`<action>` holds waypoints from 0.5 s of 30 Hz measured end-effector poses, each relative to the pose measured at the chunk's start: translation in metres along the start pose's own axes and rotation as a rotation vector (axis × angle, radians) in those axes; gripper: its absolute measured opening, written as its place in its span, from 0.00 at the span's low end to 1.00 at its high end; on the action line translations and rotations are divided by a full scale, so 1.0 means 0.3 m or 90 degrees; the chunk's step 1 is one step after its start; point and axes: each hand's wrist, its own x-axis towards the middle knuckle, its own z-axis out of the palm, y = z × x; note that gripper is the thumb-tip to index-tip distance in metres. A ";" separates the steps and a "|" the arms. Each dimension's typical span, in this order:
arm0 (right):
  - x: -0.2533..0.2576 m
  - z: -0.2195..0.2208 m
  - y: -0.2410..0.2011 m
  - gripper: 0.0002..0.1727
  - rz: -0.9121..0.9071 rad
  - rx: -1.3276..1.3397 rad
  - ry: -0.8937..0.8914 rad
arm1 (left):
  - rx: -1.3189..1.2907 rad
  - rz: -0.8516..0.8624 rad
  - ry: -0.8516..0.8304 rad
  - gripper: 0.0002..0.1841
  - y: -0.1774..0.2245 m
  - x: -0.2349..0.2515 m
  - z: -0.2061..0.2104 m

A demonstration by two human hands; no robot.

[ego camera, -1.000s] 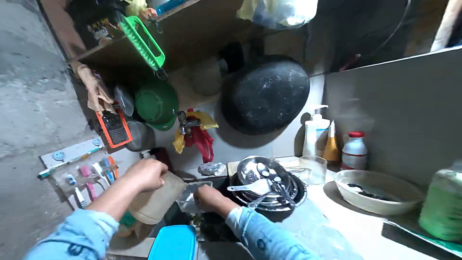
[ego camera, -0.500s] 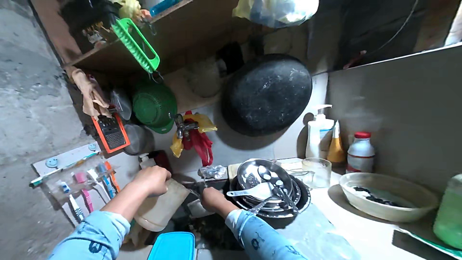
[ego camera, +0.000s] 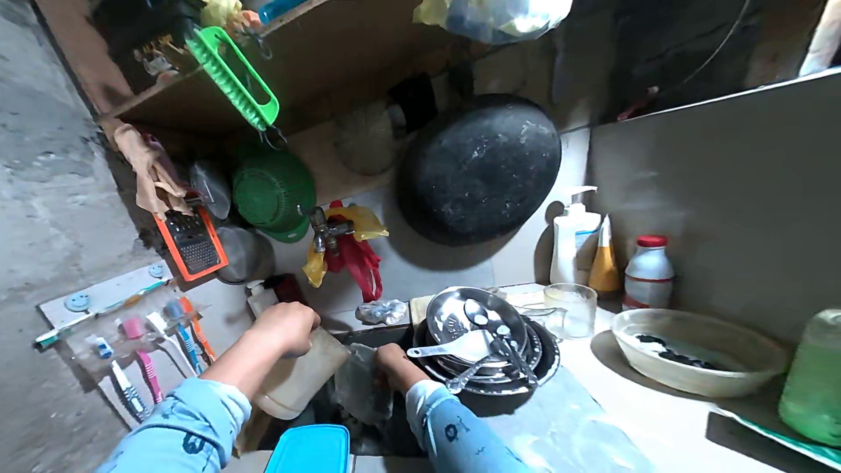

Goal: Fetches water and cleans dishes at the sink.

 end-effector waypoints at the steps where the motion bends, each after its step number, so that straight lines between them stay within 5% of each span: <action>1: 0.008 0.002 0.002 0.23 0.003 0.035 0.002 | 0.000 0.001 0.000 0.14 0.004 0.003 0.001; 9: 0.025 -0.013 0.028 0.26 0.016 0.152 0.121 | -0.010 -0.024 0.003 0.15 -0.044 0.012 0.026; 15: 0.029 -0.005 0.019 0.29 0.012 0.029 0.117 | -0.007 -0.070 0.002 0.15 -0.091 -0.010 0.033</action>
